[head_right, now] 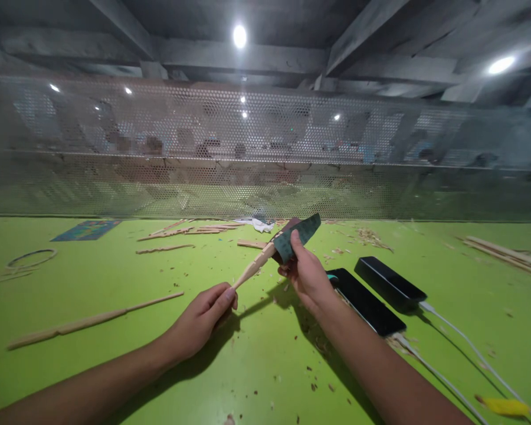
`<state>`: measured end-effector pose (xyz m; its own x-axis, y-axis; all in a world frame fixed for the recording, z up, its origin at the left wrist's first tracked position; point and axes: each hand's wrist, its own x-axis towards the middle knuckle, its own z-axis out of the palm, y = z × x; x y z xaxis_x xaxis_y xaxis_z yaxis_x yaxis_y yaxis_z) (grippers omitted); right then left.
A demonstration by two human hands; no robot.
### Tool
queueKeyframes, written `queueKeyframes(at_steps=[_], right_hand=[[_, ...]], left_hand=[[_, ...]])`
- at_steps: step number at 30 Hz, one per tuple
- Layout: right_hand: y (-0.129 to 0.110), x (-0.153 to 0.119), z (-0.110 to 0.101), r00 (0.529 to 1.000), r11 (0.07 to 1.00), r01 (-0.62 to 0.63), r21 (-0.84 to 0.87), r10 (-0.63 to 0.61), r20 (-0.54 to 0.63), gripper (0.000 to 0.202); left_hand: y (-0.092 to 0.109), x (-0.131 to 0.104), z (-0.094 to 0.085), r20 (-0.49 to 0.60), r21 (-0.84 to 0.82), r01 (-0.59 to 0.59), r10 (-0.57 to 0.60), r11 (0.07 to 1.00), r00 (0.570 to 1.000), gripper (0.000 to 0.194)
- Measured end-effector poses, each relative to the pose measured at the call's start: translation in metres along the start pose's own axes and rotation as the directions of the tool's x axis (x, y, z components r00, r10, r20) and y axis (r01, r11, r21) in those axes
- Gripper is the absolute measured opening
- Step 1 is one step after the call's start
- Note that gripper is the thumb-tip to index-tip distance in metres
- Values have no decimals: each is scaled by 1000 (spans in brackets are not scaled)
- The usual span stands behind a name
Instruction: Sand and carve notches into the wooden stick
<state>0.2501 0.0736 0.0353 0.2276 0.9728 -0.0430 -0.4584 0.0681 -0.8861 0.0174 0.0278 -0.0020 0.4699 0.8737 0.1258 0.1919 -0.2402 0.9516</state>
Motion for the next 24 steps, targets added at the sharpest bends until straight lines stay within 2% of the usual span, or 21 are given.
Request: queueKeyframes(at_steps=[6,14,24], right_hand=[[-1,-4,2,1000,1000,-2,16,1,10,55],[-6,-7,5,1000,999,-11,30,10,9,56],[-10,-6,5,998,994,49,101,-51,25,61]], left_hand=[[1,1,-1,-2,0,-6,6,1000,1000,40],[-8,1,1,38,-71,4,-1,997,999,37],[-13,2,1,68,-143,12,-2,990,998,33]])
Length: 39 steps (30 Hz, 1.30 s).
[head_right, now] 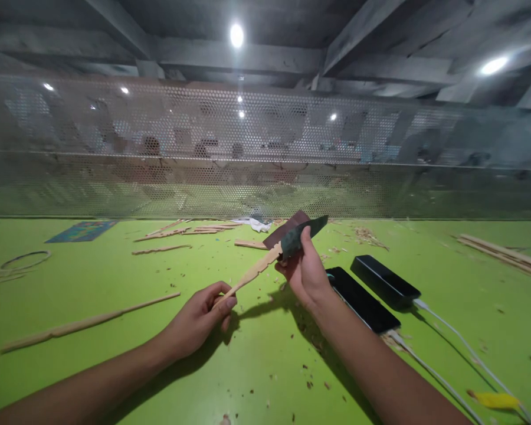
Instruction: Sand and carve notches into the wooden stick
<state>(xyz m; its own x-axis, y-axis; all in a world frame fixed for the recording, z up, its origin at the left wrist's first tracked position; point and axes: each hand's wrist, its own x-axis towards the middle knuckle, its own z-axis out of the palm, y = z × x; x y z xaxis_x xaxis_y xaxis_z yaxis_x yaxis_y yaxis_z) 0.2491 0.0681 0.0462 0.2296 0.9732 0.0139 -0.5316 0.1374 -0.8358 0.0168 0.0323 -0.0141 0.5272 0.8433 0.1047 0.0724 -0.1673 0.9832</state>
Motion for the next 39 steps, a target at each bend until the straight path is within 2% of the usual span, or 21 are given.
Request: queueKeyframes(at_steps=[10,17,23,29,35,39], right_hand=[[0,1,-1,1000,1000,10,2,-10,20,62],[4,0,0,1000,999,-6,-44,5,-5,62],[4,-2,4,1000,999,-15,-47,15,0,60],[6,-2,1,1000,994,-29,-109,28,-11,54],[12,13,-12,988,970,53,-239,-85,-126,56],[17,17,-21,971,904,127,-409,-197,-134,66]], left_hand=[[7,0,0,2,-2,21,-21,1000,1000,38],[5,1,1,10,-29,37,-37,999,999,43],[4,1,2,52,-80,52,-48,995,998,50],[8,-2,2,90,-86,55,-47,995,995,46],[8,-2,3,63,-86,40,-35,995,997,44],[7,-2,3,41,-76,33,-30,997,999,44]])
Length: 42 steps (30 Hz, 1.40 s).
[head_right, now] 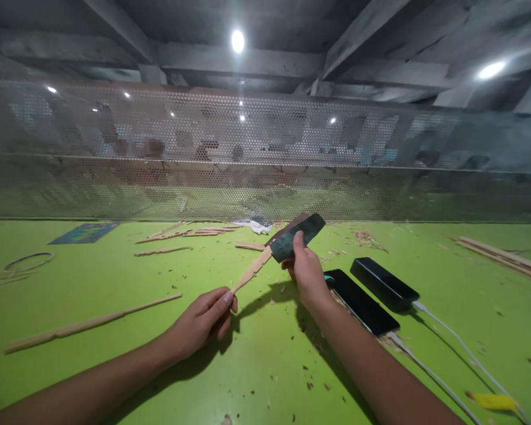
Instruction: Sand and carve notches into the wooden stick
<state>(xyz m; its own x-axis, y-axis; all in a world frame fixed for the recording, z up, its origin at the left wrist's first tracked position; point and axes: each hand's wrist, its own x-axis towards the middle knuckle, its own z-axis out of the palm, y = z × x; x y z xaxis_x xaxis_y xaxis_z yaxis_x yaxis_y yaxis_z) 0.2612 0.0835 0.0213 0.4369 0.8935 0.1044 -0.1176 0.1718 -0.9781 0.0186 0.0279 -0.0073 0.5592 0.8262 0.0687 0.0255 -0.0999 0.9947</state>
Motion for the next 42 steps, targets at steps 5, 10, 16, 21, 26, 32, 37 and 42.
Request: queueKeyframes(at_steps=[5,10,16,21,26,32,37,42], right_hand=[[0,-3,-4,972,951,234,-201,-230,43,56],[-8,-10,-8,816,737,578,-349,-516,262,19],[-4,-15,-8,616,420,785,-455,-608,501,45],[1,-23,-1,491,211,854,-475,-627,605,61],[2,-28,3,418,84,871,-483,-641,643,43],[-1,-25,-1,412,11,833,-554,-680,606,36],[4,-23,0,393,-22,840,-542,-664,637,40],[13,-27,6,342,-56,883,-467,-605,719,36]], left_hand=[[0,0,0,-52,26,-2,4,1000,999,42],[-5,2,-3,-100,54,24,-19,998,995,48],[-8,5,-3,-131,79,22,-12,997,991,48],[-6,6,-2,-162,97,32,-16,995,987,48],[-5,6,-3,-182,118,60,-37,991,983,43],[-5,6,-4,-179,112,78,-57,991,982,39],[-5,5,-4,-173,99,74,-56,992,983,40],[-6,7,-3,-174,91,65,-49,994,984,39]])
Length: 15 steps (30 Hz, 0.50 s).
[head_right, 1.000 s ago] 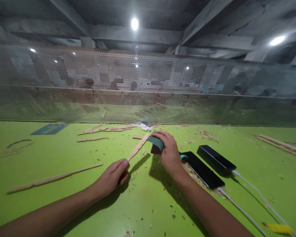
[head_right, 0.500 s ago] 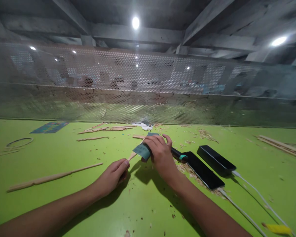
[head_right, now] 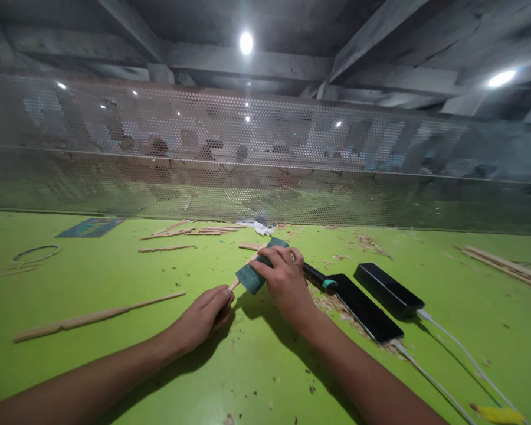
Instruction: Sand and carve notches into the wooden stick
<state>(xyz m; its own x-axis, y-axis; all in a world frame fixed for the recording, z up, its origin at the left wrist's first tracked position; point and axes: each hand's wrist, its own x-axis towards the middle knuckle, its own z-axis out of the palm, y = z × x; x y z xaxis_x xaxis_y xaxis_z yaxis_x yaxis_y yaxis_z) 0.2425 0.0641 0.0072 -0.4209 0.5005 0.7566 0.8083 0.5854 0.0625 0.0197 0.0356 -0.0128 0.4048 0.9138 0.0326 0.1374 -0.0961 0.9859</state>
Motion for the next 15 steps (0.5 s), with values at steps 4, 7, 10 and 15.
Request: queueKeyframes(at_steps=[4,7,10,15], right_hand=[[-16,-1,4,992,993,104,53,-108,67,33],[-29,-2,5,978,980,173,102,-183,101,32],[-32,-3,7,973,974,189,122,-203,109,28],[-12,-3,9,980,985,150,88,-160,119,33]], left_hand=[[1,1,0,-13,8,-23,24,1000,1000,38],[4,1,-3,-24,35,-64,65,997,998,33],[5,1,-4,-22,47,-86,88,995,996,31],[3,0,0,4,5,-27,27,1000,1000,38]])
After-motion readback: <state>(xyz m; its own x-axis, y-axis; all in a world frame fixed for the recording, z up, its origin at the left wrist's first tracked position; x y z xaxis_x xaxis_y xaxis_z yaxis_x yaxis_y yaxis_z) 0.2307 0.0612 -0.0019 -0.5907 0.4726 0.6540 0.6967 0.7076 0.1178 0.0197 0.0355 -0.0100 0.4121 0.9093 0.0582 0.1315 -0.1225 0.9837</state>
